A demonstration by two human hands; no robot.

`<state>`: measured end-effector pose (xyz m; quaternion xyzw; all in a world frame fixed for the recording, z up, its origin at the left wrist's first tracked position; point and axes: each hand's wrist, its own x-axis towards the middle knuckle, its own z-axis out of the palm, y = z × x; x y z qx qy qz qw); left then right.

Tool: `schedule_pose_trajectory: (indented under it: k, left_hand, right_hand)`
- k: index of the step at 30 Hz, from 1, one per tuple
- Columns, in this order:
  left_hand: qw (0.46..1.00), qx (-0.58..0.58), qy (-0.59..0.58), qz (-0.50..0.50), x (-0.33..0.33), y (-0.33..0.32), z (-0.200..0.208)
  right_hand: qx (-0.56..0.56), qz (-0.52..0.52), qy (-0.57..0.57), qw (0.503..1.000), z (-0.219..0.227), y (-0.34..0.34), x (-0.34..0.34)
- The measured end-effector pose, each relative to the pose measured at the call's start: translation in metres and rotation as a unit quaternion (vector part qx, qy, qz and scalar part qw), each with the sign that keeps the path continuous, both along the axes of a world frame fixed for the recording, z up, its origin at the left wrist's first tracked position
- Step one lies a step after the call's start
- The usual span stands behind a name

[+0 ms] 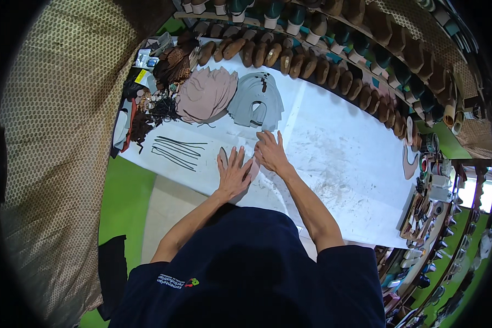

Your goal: Arrange and match cut leather components for shoe uppers on a workbench to prepare for stitching.

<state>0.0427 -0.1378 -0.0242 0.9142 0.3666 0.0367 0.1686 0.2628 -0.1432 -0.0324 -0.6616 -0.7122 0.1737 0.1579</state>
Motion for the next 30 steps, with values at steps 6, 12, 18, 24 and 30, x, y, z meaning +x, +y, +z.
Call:
schedule_pose_trajectory:
  k: [6, 12, 18, 24, 30]
  left_hand:
    - [1.0, 0.0, 0.004, 0.002, 0.0, -0.001, -0.003]
    - [1.0, 0.002, 0.0, -0.001, 0.0, 0.0, -0.002]
    - [0.999, -0.027, 0.015, 0.018, 0.0, 0.0, -0.002]
    - [0.999, -0.027, -0.018, 0.02, 0.002, 0.001, 0.001]
    - [0.999, -0.014, -0.043, 0.002, -0.003, 0.004, -0.003]
  right_hand:
    - [0.053, 0.015, 0.027, 0.998, 0.006, -0.005, 0.004]
    - [0.034, 0.053, -0.018, 0.998, 0.012, -0.004, 0.003]
    - [0.017, 0.081, -0.028, 0.996, 0.031, 0.005, 0.0]
    - [0.004, -0.002, 0.019, 1.0, 0.018, -0.01, 0.001]
    - [0.019, -0.096, 0.088, 0.991, 0.001, -0.029, -0.003]
